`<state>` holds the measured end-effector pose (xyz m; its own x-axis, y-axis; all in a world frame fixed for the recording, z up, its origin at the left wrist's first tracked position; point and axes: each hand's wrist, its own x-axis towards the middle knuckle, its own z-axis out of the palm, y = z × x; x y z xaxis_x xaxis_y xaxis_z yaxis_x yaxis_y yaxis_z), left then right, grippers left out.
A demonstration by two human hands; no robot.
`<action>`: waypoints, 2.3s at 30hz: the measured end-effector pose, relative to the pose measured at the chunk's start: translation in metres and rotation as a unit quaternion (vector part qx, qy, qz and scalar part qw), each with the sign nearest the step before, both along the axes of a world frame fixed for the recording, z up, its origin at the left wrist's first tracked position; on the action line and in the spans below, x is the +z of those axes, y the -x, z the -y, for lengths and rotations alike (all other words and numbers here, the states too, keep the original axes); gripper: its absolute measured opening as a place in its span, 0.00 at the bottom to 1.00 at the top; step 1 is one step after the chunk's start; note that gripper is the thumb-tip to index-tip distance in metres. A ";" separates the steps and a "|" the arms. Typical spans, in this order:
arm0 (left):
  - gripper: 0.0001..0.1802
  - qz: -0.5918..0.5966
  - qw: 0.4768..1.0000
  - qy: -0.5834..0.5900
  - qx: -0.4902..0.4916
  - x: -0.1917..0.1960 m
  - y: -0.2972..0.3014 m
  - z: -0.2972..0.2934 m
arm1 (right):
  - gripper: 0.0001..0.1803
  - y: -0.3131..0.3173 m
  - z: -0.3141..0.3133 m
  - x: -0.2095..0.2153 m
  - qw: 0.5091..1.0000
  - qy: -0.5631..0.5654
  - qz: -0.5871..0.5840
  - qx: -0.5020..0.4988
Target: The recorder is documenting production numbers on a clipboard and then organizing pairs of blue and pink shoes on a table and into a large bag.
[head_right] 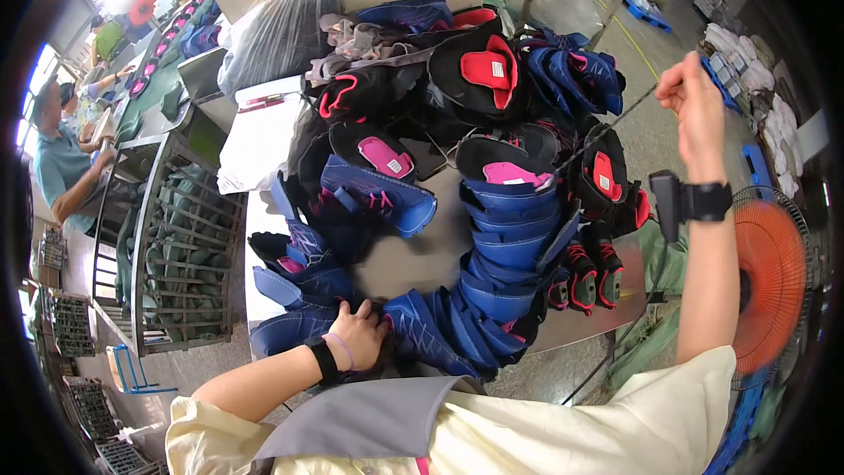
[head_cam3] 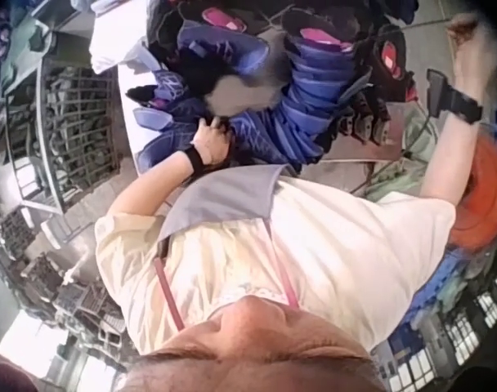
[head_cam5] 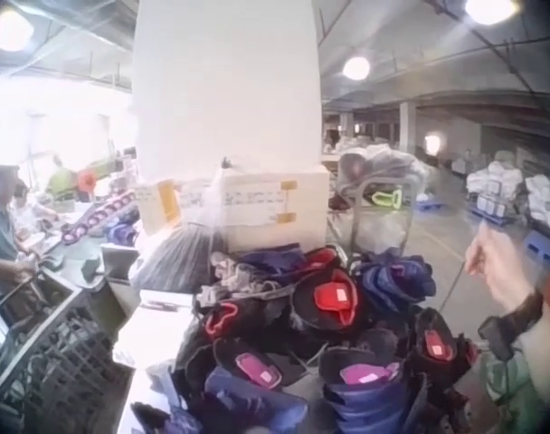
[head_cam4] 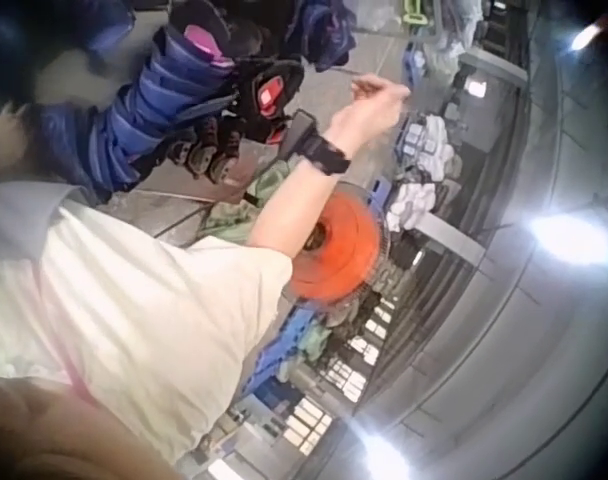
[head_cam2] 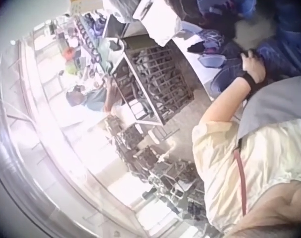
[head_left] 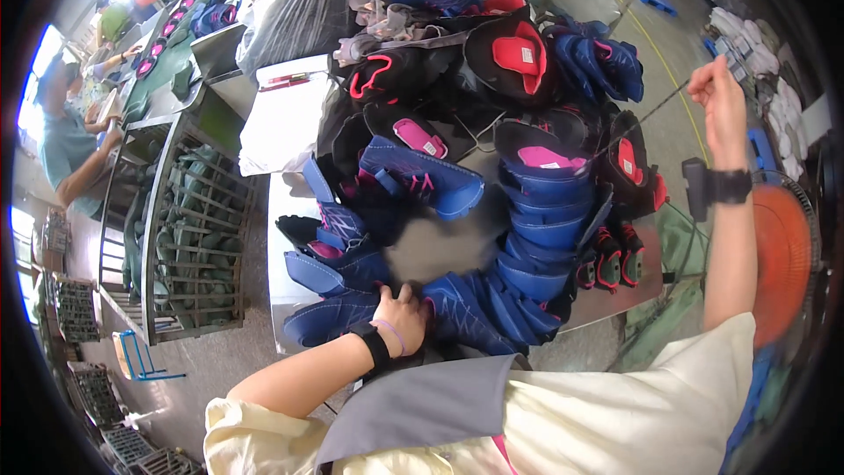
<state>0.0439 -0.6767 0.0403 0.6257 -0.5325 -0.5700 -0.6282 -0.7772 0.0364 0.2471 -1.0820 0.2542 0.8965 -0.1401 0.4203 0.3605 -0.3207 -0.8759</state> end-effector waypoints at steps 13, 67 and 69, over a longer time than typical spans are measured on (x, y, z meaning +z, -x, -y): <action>0.41 0.185 0.959 0.099 0.190 0.038 0.106 -0.024 | 0.11 0.217 -0.272 -0.239 0.681 0.565 -0.097 0.456; 0.66 0.352 0.692 0.612 0.148 0.101 0.355 -0.563 | 0.19 0.384 -0.778 0.152 0.809 -0.091 0.030 0.581; 0.68 0.373 0.667 0.608 0.215 0.086 0.385 -0.610 | 0.20 0.395 -0.863 0.130 0.739 -0.105 0.003 0.666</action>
<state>-0.3412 -0.0669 0.1265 0.7374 0.0023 0.6755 -0.5533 -0.5715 0.6060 -0.1475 -0.2193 0.3838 0.2972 0.8018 0.5185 0.2374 0.4639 -0.8535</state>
